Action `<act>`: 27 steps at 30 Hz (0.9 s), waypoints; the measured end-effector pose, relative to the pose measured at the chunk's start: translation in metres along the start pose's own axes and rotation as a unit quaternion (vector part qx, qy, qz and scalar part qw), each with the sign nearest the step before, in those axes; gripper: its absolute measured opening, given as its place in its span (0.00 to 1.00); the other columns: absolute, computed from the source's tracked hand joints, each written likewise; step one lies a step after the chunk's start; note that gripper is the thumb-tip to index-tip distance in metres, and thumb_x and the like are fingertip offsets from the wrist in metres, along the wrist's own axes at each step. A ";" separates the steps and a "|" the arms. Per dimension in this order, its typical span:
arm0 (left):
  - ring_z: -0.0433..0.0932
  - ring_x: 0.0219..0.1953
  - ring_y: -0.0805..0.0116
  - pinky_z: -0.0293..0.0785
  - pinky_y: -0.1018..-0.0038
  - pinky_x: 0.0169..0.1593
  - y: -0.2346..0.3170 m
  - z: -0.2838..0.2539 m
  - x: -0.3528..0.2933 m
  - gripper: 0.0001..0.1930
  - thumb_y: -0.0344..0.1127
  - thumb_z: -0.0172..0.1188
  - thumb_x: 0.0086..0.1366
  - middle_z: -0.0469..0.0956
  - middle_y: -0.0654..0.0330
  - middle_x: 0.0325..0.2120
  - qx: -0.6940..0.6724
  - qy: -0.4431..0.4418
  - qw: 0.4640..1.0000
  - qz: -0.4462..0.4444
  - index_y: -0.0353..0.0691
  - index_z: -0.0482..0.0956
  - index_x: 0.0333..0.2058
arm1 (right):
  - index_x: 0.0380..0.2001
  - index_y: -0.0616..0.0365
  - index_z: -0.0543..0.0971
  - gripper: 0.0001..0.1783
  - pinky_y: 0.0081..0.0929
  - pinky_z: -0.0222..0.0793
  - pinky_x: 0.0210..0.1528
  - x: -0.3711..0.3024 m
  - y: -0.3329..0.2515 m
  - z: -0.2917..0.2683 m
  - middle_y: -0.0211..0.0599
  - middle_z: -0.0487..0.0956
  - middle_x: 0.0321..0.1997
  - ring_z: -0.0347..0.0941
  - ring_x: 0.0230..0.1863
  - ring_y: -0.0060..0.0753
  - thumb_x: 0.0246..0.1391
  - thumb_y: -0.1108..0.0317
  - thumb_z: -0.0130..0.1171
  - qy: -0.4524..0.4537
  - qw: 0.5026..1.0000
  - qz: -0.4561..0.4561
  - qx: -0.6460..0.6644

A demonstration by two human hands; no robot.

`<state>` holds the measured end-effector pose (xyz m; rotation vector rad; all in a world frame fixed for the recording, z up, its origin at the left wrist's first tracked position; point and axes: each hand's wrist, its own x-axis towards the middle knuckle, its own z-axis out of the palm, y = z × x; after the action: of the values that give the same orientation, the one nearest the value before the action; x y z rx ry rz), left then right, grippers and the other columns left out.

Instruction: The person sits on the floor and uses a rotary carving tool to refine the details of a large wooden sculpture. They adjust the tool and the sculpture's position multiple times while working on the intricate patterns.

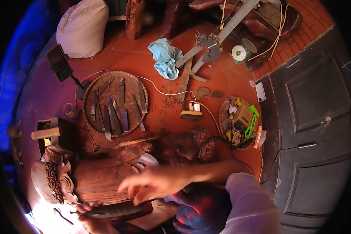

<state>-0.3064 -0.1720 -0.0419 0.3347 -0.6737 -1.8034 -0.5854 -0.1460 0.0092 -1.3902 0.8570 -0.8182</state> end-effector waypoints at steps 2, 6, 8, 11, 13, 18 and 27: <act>0.67 0.56 0.50 0.63 0.50 0.60 0.037 -0.016 0.011 0.19 0.45 0.45 0.70 0.70 0.55 0.51 -0.074 -0.100 0.992 0.009 0.37 0.64 0.51 | 0.46 0.63 0.73 0.17 0.25 0.72 0.40 -0.031 -0.009 -0.043 0.40 0.79 0.38 0.76 0.38 0.28 0.56 0.66 0.58 0.168 0.980 -0.098 -0.042; 0.67 0.56 0.53 0.63 0.53 0.60 0.104 -0.026 0.007 0.19 0.42 0.44 0.70 0.68 0.55 0.53 -0.002 0.022 0.994 0.111 0.36 0.63 0.52 | 0.41 0.60 0.76 0.11 0.21 0.75 0.33 -0.132 0.037 -0.142 0.35 0.80 0.32 0.77 0.31 0.22 0.53 0.74 0.60 0.583 0.807 0.054 -0.077; 0.67 0.55 0.54 0.63 0.54 0.60 0.097 -0.041 0.011 0.19 0.40 0.43 0.70 0.67 0.55 0.53 0.002 0.073 0.991 0.113 0.36 0.62 0.53 | 0.39 0.63 0.77 0.12 0.23 0.74 0.31 -0.233 0.089 -0.183 0.35 0.81 0.33 0.76 0.30 0.23 0.50 0.73 0.63 0.653 0.714 0.169 -0.186; 0.67 0.55 0.56 0.64 0.56 0.59 0.105 -0.051 0.005 0.19 0.38 0.43 0.70 0.65 0.55 0.55 0.034 0.120 0.984 0.130 0.35 0.62 0.55 | 0.27 0.58 0.80 0.07 0.40 0.74 0.39 -0.346 0.132 -0.200 0.52 0.79 0.30 0.78 0.32 0.51 0.44 0.67 0.61 0.523 0.458 0.516 -0.500; 0.67 0.55 0.57 0.64 0.57 0.59 0.118 -0.050 0.004 0.19 0.36 0.42 0.70 0.64 0.55 0.56 0.058 0.136 0.978 0.147 0.35 0.61 0.55 | 0.29 0.56 0.80 0.08 0.42 0.74 0.41 -0.397 0.166 -0.203 0.51 0.80 0.32 0.78 0.37 0.51 0.47 0.64 0.59 0.525 0.431 0.583 -0.446; 0.66 0.55 0.60 0.65 0.61 0.59 0.138 -0.052 0.002 0.19 0.32 0.41 0.70 0.62 0.55 0.58 0.118 0.175 0.960 0.183 0.34 0.59 0.58 | 0.28 0.55 0.79 0.14 0.44 0.72 0.40 -0.414 0.207 -0.190 0.49 0.80 0.31 0.77 0.36 0.51 0.39 0.60 0.68 0.439 0.454 0.608 -0.481; 0.66 0.55 0.65 0.66 0.67 0.58 0.183 -0.080 0.002 0.22 0.25 0.39 0.70 0.57 0.55 0.62 0.209 0.323 0.886 0.257 0.33 0.57 0.62 | 0.31 0.55 0.76 0.22 0.42 0.70 0.32 -0.458 0.250 -0.230 0.45 0.77 0.26 0.74 0.29 0.49 0.31 0.62 0.74 0.299 0.532 0.532 -0.587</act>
<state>-0.1228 -0.2345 0.0038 0.9083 -0.5860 -0.9348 -1.0078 0.1541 -0.2285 -1.1442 2.7690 0.5311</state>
